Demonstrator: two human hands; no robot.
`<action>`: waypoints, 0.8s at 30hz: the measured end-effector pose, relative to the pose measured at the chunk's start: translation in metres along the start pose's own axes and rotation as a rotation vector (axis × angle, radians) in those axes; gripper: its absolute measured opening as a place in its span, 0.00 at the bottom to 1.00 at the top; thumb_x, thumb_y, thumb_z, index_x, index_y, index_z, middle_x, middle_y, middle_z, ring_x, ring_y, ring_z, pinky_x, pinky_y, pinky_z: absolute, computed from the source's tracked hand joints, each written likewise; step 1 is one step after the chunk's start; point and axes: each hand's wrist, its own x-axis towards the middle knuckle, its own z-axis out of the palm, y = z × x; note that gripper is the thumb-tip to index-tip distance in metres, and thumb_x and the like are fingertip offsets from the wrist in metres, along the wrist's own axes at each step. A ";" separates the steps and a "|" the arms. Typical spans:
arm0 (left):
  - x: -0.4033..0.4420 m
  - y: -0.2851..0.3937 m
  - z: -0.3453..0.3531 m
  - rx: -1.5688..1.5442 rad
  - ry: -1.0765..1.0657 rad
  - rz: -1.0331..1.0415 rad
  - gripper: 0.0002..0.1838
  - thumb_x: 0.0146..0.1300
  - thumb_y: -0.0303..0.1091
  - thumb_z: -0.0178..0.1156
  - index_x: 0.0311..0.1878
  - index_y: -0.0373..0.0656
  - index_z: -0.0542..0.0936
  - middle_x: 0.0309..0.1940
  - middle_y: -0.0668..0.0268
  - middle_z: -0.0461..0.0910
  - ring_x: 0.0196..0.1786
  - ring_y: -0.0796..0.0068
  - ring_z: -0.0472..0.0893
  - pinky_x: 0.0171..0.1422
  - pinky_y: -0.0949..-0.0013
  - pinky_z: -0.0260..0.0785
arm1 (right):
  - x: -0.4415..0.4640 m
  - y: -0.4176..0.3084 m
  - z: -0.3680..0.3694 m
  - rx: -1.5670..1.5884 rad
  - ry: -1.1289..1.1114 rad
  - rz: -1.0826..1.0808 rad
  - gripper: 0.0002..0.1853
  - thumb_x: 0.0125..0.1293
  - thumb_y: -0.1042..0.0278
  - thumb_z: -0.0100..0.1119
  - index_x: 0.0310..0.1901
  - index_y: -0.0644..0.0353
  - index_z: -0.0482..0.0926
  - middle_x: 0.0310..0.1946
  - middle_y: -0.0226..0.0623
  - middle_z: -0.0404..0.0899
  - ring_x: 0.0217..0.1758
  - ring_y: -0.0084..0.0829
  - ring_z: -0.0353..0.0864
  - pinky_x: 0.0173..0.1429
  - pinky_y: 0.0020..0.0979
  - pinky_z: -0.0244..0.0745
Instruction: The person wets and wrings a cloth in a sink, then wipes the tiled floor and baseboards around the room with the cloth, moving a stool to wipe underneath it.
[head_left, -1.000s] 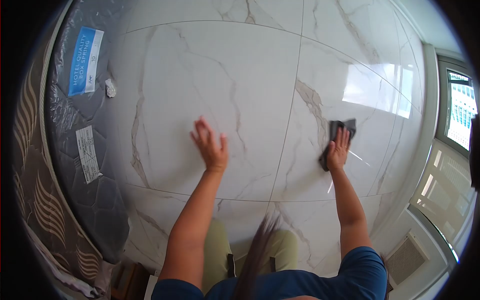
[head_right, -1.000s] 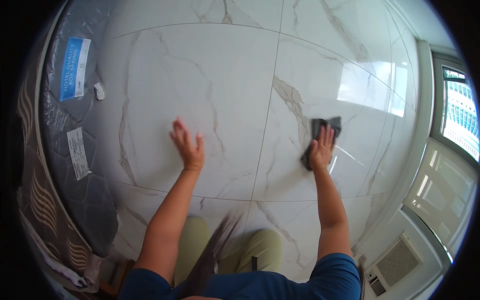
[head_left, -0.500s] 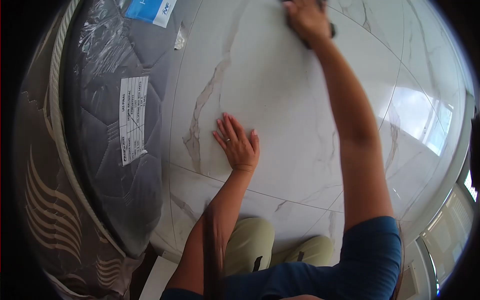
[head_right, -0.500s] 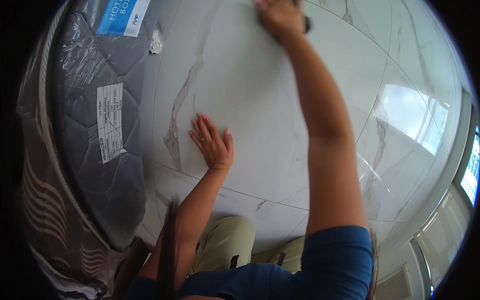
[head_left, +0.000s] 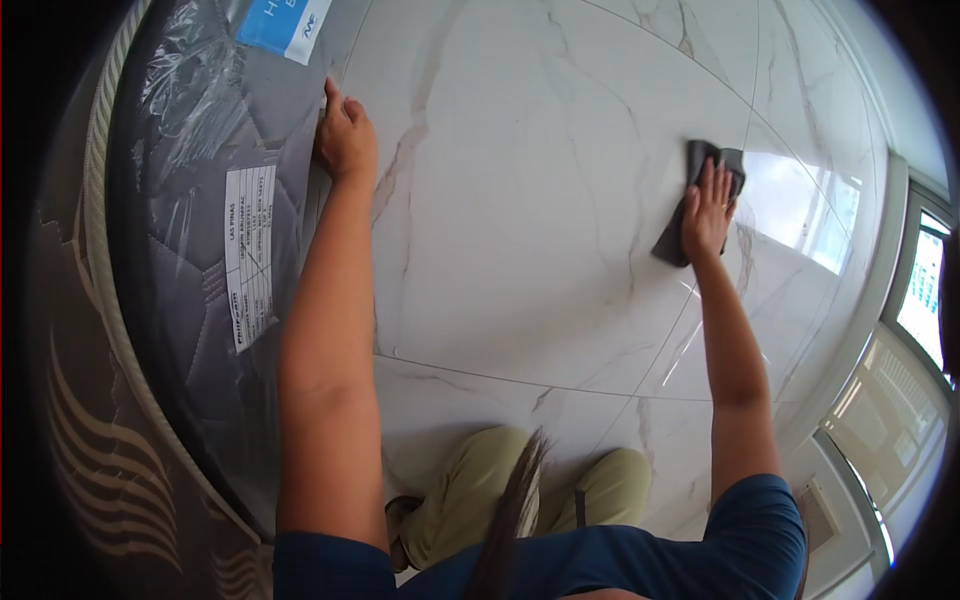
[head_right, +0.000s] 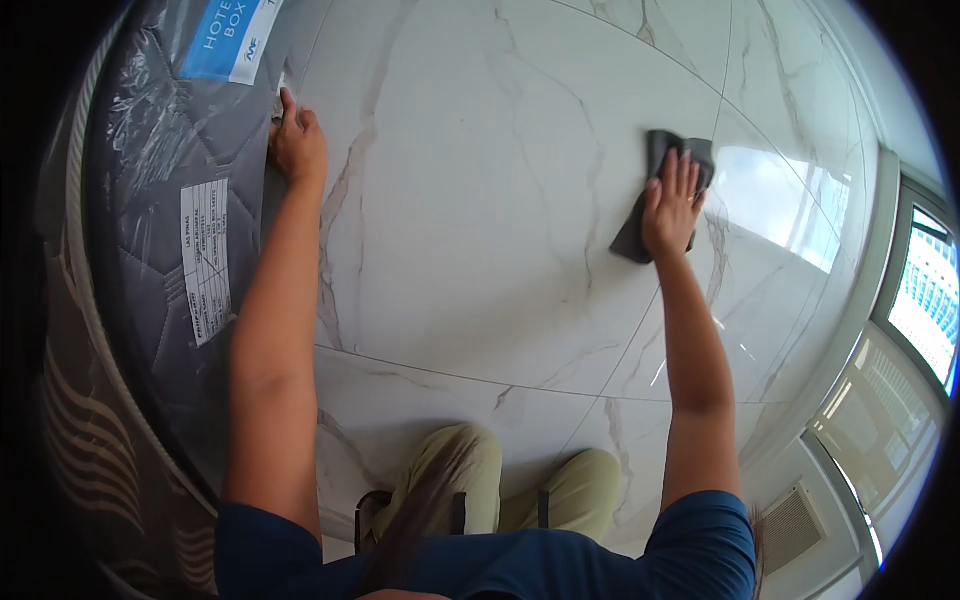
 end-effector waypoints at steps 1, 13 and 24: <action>0.012 -0.004 0.007 -0.197 -0.085 -0.129 0.24 0.63 0.32 0.54 0.64 0.43 0.71 0.57 0.50 0.72 0.61 0.49 0.71 0.65 0.55 0.62 | 0.034 0.013 0.011 -0.015 0.032 0.142 0.30 0.73 0.46 0.29 0.74 0.48 0.50 0.75 0.37 0.47 0.78 0.41 0.42 0.75 0.55 0.35; -0.006 -0.007 0.017 -0.206 0.188 0.410 0.24 0.57 0.32 0.55 0.58 0.62 0.79 0.58 0.62 0.74 0.69 0.55 0.62 0.72 0.45 0.50 | 0.200 -0.342 0.031 0.203 0.019 -0.675 0.27 0.72 0.52 0.34 0.70 0.51 0.60 0.73 0.34 0.56 0.76 0.40 0.51 0.76 0.51 0.40; -0.012 0.015 0.010 0.035 -0.129 0.457 0.32 0.57 0.43 0.59 0.67 0.51 0.69 0.58 0.66 0.77 0.68 0.53 0.63 0.73 0.35 0.40 | -0.005 -0.057 0.017 0.064 0.097 0.200 0.31 0.73 0.47 0.32 0.72 0.54 0.54 0.74 0.44 0.50 0.77 0.46 0.45 0.75 0.56 0.35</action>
